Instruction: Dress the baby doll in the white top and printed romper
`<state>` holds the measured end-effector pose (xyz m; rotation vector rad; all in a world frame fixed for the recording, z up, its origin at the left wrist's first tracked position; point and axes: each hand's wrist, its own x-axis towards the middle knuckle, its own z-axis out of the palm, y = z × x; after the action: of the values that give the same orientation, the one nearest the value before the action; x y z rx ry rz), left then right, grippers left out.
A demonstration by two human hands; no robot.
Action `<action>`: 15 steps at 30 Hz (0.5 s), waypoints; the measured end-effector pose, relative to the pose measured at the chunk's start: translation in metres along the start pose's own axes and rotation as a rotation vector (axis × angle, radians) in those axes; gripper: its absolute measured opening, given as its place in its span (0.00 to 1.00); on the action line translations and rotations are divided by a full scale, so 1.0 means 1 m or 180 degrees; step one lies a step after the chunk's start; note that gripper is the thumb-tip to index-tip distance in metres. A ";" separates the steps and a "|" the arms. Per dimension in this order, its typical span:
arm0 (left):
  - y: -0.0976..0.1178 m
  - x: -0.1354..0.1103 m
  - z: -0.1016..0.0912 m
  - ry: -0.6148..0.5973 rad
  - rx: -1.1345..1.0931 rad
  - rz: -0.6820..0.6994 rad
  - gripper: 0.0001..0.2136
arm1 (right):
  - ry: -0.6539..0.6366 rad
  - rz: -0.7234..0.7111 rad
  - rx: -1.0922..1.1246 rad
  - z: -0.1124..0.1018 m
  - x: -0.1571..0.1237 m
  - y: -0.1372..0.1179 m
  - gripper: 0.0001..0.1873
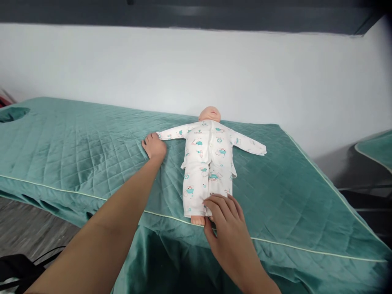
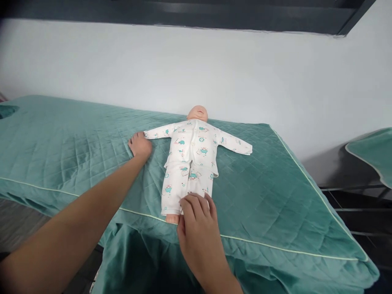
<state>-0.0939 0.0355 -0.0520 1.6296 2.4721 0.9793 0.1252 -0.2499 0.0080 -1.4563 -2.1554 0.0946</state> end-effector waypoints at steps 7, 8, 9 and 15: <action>0.000 -0.001 -0.002 -0.0030 -0.0008 0.0005 0.19 | 0.0044 0.0157 -0.0062 0.008 -0.007 -0.004 0.10; 0.000 -0.001 -0.002 -0.0028 -0.0001 -0.0004 0.19 | 0.0090 0.0162 -0.0027 0.008 -0.006 -0.004 0.08; 0.000 -0.001 -0.002 -0.0022 0.0007 -0.0010 0.19 | 0.0133 0.0149 0.0018 0.006 -0.006 -0.004 0.08; 0.000 -0.001 -0.002 -0.0005 0.0072 0.0003 0.19 | 0.0248 -0.0151 0.0233 0.000 -0.009 -0.004 0.09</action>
<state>-0.0939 0.0336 -0.0511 1.6373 2.4907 0.9534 0.1244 -0.2591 0.0058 -1.3452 -2.1001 0.0971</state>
